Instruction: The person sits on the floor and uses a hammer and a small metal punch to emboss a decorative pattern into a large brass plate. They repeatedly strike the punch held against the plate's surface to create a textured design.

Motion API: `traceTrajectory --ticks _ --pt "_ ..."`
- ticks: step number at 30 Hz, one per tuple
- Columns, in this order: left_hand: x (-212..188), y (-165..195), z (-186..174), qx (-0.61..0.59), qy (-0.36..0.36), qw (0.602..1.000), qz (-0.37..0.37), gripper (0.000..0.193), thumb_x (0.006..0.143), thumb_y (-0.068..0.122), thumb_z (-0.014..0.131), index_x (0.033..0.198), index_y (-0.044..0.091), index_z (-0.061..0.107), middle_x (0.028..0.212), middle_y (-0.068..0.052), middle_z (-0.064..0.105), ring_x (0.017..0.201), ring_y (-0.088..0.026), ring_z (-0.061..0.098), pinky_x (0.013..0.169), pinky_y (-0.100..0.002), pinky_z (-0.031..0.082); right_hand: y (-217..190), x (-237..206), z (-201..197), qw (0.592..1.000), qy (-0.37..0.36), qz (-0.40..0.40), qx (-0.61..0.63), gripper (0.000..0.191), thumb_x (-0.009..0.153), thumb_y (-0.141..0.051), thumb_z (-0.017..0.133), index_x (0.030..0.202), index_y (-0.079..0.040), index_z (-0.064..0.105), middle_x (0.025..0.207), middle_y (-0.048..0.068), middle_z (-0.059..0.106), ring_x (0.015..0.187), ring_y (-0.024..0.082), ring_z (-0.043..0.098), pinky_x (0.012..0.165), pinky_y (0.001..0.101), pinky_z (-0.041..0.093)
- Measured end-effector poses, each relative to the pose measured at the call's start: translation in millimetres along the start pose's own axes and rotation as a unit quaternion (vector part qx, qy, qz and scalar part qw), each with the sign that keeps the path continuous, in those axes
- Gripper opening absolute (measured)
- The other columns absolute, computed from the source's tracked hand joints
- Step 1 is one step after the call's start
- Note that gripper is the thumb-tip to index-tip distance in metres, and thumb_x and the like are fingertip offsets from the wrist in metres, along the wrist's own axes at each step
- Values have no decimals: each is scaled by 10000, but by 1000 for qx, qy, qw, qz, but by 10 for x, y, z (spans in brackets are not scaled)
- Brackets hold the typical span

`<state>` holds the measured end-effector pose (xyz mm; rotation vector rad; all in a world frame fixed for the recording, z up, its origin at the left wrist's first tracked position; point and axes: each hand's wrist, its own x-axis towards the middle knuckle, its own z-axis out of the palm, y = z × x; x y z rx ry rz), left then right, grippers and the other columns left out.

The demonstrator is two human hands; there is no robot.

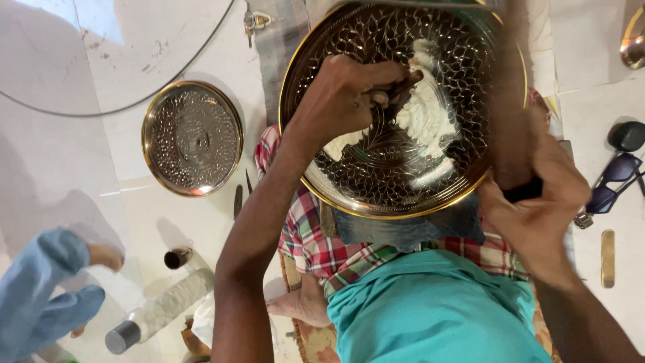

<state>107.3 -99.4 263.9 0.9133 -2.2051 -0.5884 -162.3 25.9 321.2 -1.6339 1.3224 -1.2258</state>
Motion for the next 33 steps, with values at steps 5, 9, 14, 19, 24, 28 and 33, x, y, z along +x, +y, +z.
traceTrajectory --ticks 5,9,14,19,24,28,33 --pt "27 -12 -58 -6 -1 1000 30 469 746 -163 660 1109 114 768 820 -75 775 624 -147 728 480 -310 519 270 -205 -112 991 10 -114 -64 683 763 97 674 1424 18 518 1410 311 588 1089 246 613 968 309 518" --pt "94 -14 -139 -2 -45 997 61 418 752 -107 749 1102 119 780 772 -77 751 601 -178 692 504 -359 493 354 -467 -172 995 -33 62 -77 807 766 95 660 1563 42 549 1131 182 663 935 141 656 812 230 520" --pt "343 -148 -196 -23 -169 975 143 520 660 -113 717 1109 132 812 780 -87 755 627 -228 709 498 -400 489 235 -784 47 985 45 53 -159 658 878 74 741 1490 158 515 1222 179 673 1076 175 651 943 276 529" --pt "553 -258 -281 -79 -241 938 236 487 637 -48 743 1091 120 796 906 -103 761 818 -315 719 673 -442 548 361 -1053 152 969 97 111 -200 618 753 6 743 1344 96 588 1081 166 670 898 191 665 807 326 545" --pt "643 -221 -275 -51 -269 931 243 472 629 -41 750 1056 149 821 854 -95 757 795 -321 705 675 -468 541 562 -1213 242 966 113 33 -231 508 830 22 768 1325 49 658 1028 187 676 864 225 672 773 315 537" --pt "546 -200 -303 -29 -228 947 226 445 655 -14 781 1059 170 822 852 -97 760 771 -335 708 623 -464 531 455 -1140 180 966 81 63 -239 593 755 45 737 1339 67 634 1010 192 677 859 214 654 786 313 533" --pt "385 -146 -309 26 -187 967 173 581 599 -80 713 1094 203 824 828 -87 763 700 -305 711 578 -450 530 362 -968 160 972 79 139 -171 666 771 13 696 1428 62 595 1025 141 681 874 173 647 814 271 534"
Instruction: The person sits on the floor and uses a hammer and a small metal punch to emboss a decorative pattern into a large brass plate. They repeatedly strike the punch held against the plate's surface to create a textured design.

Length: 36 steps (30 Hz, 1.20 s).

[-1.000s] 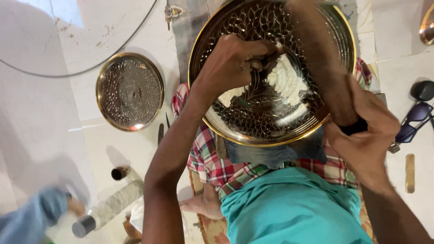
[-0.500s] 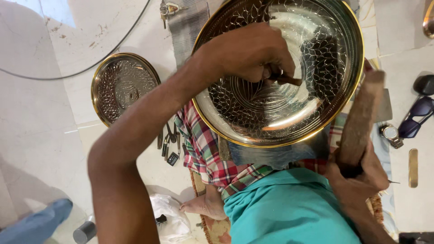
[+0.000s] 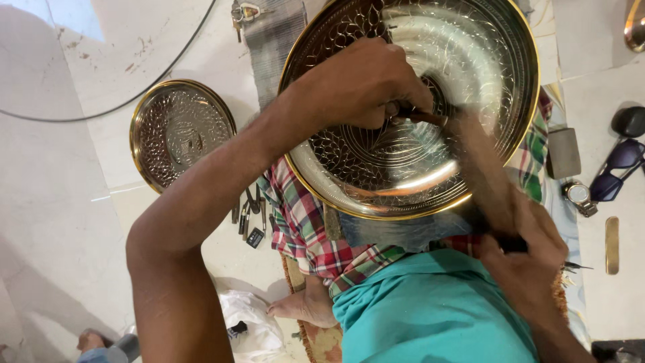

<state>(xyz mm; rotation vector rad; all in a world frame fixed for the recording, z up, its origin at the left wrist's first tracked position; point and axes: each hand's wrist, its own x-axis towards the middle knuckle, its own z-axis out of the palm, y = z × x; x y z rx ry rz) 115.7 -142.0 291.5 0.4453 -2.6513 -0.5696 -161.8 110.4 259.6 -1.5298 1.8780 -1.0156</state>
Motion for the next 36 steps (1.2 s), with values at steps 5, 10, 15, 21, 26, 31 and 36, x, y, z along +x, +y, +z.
traceTrajectory --ticks 5,10,15,21,26,31,36 --pt "-89 87 43 26 27 998 -59 614 597 -86 688 1125 202 810 770 -103 737 659 -290 701 536 -426 515 84 180 -16 990 -13 -137 -9 691 763 65 715 1439 95 576 1189 204 679 1044 228 679 939 299 545" --pt "-164 200 240 20 107 985 -137 579 721 -141 626 1165 196 783 784 -41 775 579 -175 714 431 -366 480 -70 507 -92 985 -41 -166 -14 788 639 92 698 1415 141 568 1086 257 656 940 267 659 837 343 535" --pt "-275 357 459 -18 257 952 -167 587 760 -174 503 1221 111 728 1048 -94 809 809 -173 801 563 -223 611 -466 875 -220 990 -63 -80 98 667 743 57 697 1405 84 623 1025 209 642 788 202 646 674 299 528" --pt "-221 382 679 -153 440 861 -206 325 1058 -124 590 1253 113 695 1034 -34 792 862 -139 818 731 -241 710 -436 954 -325 987 -71 -141 37 763 720 152 647 1478 139 556 1042 170 654 844 171 611 777 303 512" --pt "-178 351 675 -140 348 901 -220 406 1016 -167 503 1292 92 650 1103 -64 780 986 -164 810 843 -273 660 -273 822 -167 981 -90 -68 157 697 783 99 682 1468 113 552 1169 134 687 1022 129 660 916 235 520" --pt "-142 385 620 -153 325 906 -223 426 982 -183 542 1304 79 640 1090 -61 781 1008 -181 808 911 -266 679 -269 879 -208 981 -93 -58 161 701 739 79 653 1431 120 552 1241 173 671 1102 152 637 969 253 505" --pt "-141 389 601 -119 304 916 -234 525 879 -208 510 1311 66 630 1133 -97 780 1008 -201 805 858 -268 649 -313 1076 -246 981 -132 -112 85 735 695 109 654 1425 116 570 1147 210 683 990 184 633 901 258 492"
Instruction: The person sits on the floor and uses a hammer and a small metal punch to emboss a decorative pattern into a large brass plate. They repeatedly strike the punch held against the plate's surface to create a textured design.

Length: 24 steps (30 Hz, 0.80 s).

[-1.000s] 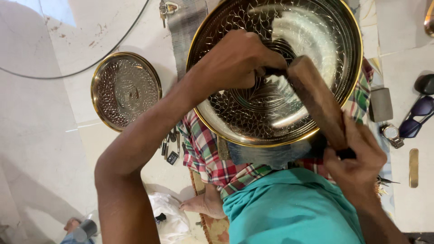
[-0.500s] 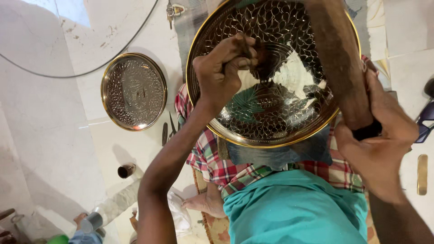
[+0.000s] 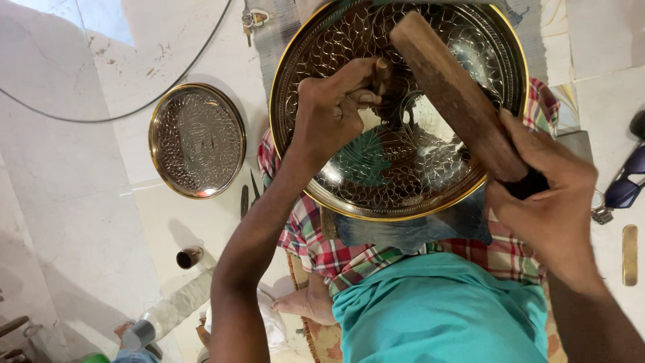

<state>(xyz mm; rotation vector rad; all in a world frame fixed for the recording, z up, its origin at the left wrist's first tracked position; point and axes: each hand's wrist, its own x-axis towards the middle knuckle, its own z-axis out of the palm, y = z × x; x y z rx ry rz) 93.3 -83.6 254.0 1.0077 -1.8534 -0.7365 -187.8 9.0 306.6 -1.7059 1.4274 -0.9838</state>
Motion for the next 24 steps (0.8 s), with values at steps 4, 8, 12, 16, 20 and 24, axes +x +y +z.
traceTrajectory --ticks 4,8,12,16,20,24 --pt "-17 -11 18 19 19 1000 -2 501 892 -221 482 1279 56 639 1109 -104 786 1011 -202 808 854 -264 663 -116 207 -119 998 2 -42 35 684 779 48 711 1450 46 576 1208 166 683 1050 165 668 978 256 527" --pt "-5 -16 45 20 12 1000 3 506 861 -230 459 1240 42 655 1073 -106 788 986 -197 817 851 -267 665 -302 407 -320 986 -52 -83 -133 715 704 108 701 1412 88 602 1107 247 681 890 215 666 758 300 533" --pt "-10 -13 42 16 4 1000 11 544 818 -237 452 1251 18 659 1117 -143 773 989 -233 800 831 -282 650 -371 565 -359 979 -52 -153 -124 626 741 109 697 1363 73 634 1149 259 676 917 222 652 780 312 522" --pt "-36 -48 31 16 -9 1000 1 539 817 -237 453 1227 35 673 1053 -113 790 970 -214 817 842 -277 699 -286 639 -284 972 -73 -188 -117 620 718 101 671 1337 81 640 1113 231 674 848 222 634 695 313 500" --pt "-6 -131 35 79 -33 996 28 478 828 -208 490 1161 65 696 1035 -112 799 872 -182 822 790 -258 681 -139 531 -216 988 -53 -125 -71 689 740 54 700 1425 67 628 966 149 619 806 211 596 699 330 473" --pt "21 -151 23 59 -48 997 23 503 821 -218 455 1182 3 727 964 -138 795 772 -194 808 689 -254 676 -8 394 -206 987 -41 -126 -90 653 732 33 678 1384 46 630 1095 191 651 887 205 623 751 318 498"
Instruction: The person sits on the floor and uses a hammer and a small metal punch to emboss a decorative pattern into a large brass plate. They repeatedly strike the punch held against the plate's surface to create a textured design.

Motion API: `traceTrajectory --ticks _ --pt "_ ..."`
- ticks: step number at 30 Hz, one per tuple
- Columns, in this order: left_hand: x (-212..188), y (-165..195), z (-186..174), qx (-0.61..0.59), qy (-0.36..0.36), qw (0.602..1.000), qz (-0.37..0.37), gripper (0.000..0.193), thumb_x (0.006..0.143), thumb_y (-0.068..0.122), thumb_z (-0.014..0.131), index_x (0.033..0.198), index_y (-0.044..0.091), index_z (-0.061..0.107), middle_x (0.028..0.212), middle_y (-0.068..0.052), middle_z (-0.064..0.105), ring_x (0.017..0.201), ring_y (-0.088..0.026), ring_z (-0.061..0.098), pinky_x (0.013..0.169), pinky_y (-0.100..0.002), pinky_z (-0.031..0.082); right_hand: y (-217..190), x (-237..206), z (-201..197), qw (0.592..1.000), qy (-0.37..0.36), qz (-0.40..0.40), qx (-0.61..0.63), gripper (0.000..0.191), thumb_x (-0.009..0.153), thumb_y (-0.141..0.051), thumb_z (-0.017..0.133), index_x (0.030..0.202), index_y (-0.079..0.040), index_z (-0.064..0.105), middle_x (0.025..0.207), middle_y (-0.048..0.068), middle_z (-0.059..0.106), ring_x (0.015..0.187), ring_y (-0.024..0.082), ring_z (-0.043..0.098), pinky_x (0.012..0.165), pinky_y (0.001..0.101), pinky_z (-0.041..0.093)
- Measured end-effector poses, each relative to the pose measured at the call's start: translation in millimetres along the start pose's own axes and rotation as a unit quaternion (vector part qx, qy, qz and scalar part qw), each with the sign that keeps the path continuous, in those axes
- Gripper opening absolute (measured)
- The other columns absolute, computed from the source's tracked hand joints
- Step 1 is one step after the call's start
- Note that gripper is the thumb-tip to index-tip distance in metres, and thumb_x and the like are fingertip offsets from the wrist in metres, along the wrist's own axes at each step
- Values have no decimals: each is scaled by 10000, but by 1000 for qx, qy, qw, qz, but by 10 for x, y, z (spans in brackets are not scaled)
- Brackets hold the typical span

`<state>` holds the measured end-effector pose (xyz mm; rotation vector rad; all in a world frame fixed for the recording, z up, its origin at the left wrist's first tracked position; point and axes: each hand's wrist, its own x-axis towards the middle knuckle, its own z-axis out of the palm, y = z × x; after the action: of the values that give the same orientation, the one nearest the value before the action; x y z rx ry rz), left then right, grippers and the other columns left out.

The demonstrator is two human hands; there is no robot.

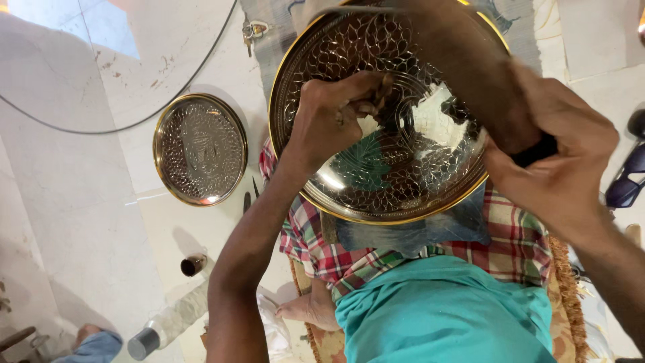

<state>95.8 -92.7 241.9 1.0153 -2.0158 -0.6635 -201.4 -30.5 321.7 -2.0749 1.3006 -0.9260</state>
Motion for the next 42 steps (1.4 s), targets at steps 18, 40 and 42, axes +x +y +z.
traceTrajectory --ticks 18,40,42 --pt "191 -28 -384 -2 -143 979 145 571 704 -118 651 1200 138 769 868 -99 778 614 -176 709 522 -337 507 -70 -1008 676 985 160 41 48 581 789 16 701 1354 53 570 1282 244 632 1106 287 678 948 359 561" --pt "-434 223 -178 -102 176 976 -80 368 968 -158 594 1257 52 683 1084 -85 783 934 -146 797 847 -231 680 -290 -1075 747 949 104 255 151 737 817 65 713 1526 103 519 1244 129 684 1084 160 675 968 269 552" --pt "-436 237 -174 -66 160 981 -92 362 969 -164 577 1263 29 665 1113 -97 778 982 -150 796 846 -237 665 -232 -961 706 965 92 210 124 719 814 56 726 1511 93 555 1192 140 690 1050 150 669 942 254 539"
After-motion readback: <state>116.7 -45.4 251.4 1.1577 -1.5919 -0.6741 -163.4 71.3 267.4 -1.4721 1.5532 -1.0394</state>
